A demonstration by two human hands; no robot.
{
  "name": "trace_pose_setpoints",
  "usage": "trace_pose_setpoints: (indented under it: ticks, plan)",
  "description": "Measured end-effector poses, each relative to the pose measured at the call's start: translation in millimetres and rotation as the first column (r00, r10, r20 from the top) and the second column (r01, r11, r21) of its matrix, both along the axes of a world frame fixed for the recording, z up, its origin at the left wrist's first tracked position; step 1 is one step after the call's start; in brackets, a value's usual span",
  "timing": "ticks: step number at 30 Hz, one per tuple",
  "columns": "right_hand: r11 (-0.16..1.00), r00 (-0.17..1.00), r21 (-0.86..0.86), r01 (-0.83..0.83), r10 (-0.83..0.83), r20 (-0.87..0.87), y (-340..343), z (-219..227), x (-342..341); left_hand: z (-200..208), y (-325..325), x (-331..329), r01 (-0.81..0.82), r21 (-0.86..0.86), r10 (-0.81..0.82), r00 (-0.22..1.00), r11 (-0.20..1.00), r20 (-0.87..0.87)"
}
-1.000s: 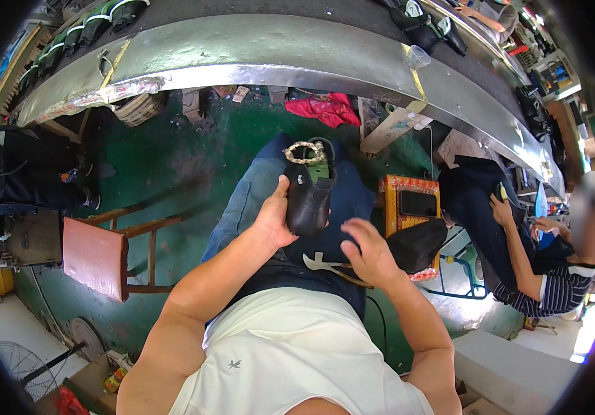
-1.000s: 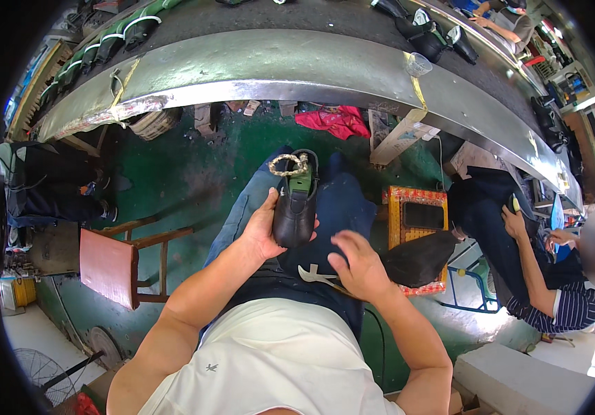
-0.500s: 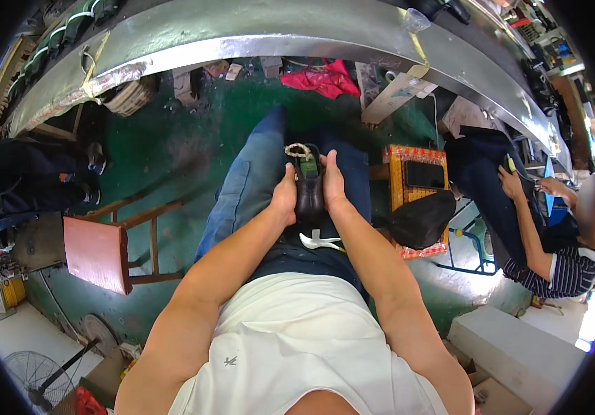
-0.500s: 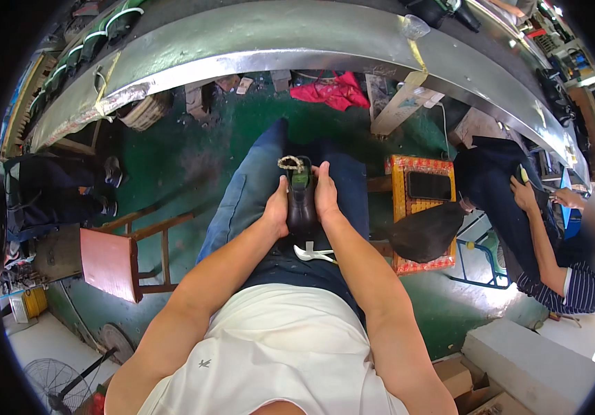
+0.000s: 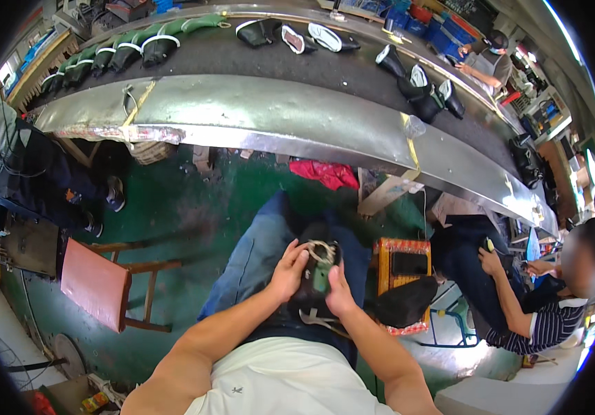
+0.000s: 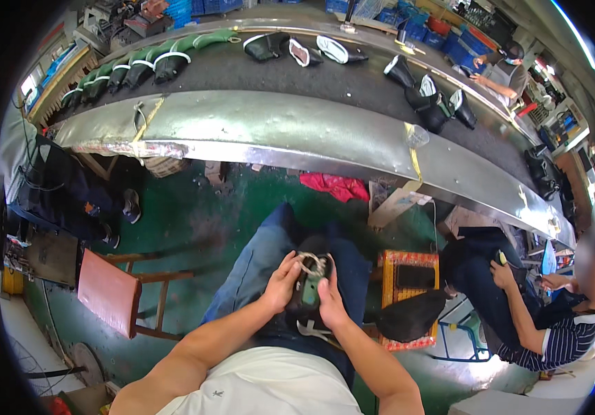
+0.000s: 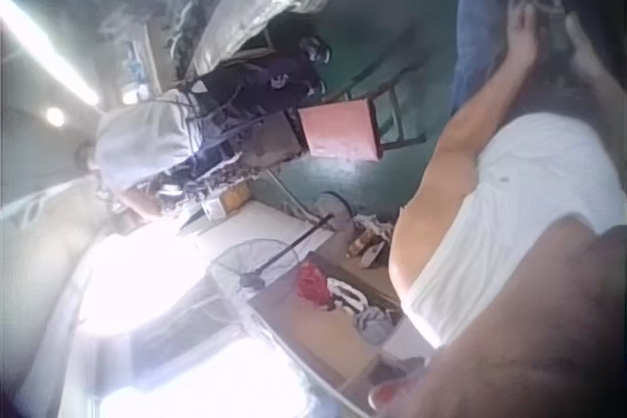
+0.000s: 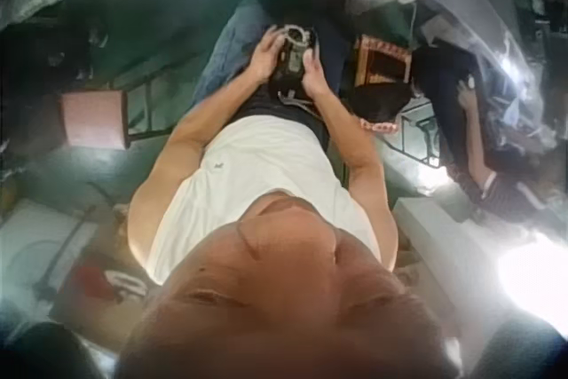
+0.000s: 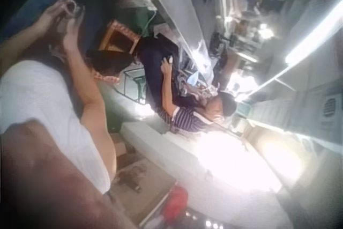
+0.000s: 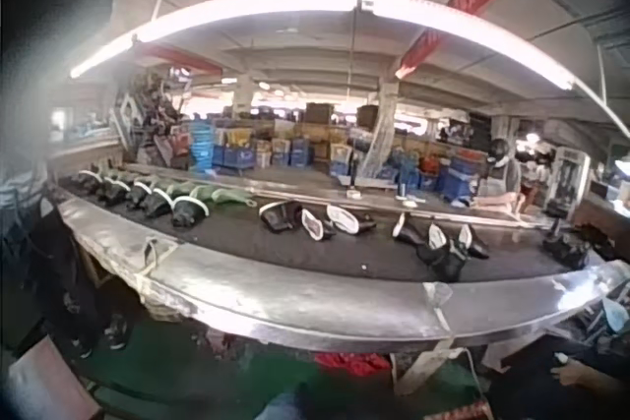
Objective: Manually lasting and trimming shoe uppers over lasts using pliers and a hammer at a conveyor station.
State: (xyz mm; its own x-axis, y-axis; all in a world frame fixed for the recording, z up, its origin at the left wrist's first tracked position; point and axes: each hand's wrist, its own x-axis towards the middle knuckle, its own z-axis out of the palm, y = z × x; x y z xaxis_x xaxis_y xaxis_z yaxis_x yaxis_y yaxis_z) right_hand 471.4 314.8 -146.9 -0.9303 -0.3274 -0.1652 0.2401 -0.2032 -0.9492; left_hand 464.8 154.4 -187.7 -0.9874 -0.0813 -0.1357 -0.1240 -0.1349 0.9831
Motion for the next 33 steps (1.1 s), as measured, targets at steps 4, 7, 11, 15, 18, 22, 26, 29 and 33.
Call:
trace_pose_setpoints:
  ticks: [4,7,11,15,18,22,26,29,33]
  plan:
    - [0.962,0.981,-0.257,-0.092,0.044,-0.187,-4,110,-25,95,-3,-42,-0.043,0.117,0.069,0.972,0.992,-0.226]
    - [0.969,0.917,-0.209,-0.129,0.036,-0.398,-16,150,-106,178,-16,-124,-0.102,-0.027,0.085,0.923,0.994,-0.375]
    - [0.973,0.948,-0.231,-0.014,-0.061,-0.314,-43,195,-211,233,-57,-241,0.042,0.388,0.003,0.993,0.921,-0.115]
    - [0.973,0.901,0.226,0.052,0.052,-0.431,-12,155,-237,202,-54,-265,0.048,-0.228,-0.142,0.899,0.973,-0.415]
    - [0.859,0.78,0.5,0.109,0.237,-0.579,6,139,-220,175,-42,-280,-0.214,-0.485,-0.037,0.889,0.848,-0.457]
    - [0.796,0.705,0.583,0.162,0.32,-0.633,51,129,-216,198,-24,-318,-0.158,-0.656,-0.071,0.948,0.738,-0.309]
    - [0.766,0.82,0.633,0.112,0.289,-0.495,86,103,-199,203,-13,-392,-0.058,-0.652,-0.171,0.944,0.756,-0.282]
    - [0.715,0.886,0.698,-0.033,0.344,-0.312,102,73,-175,202,4,-454,-0.034,-0.69,-0.203,0.944,0.723,-0.259]
    - [0.696,0.91,0.708,-0.123,0.365,-0.2,108,57,-145,212,31,-524,0.181,-0.744,-0.298,0.954,0.643,-0.025]
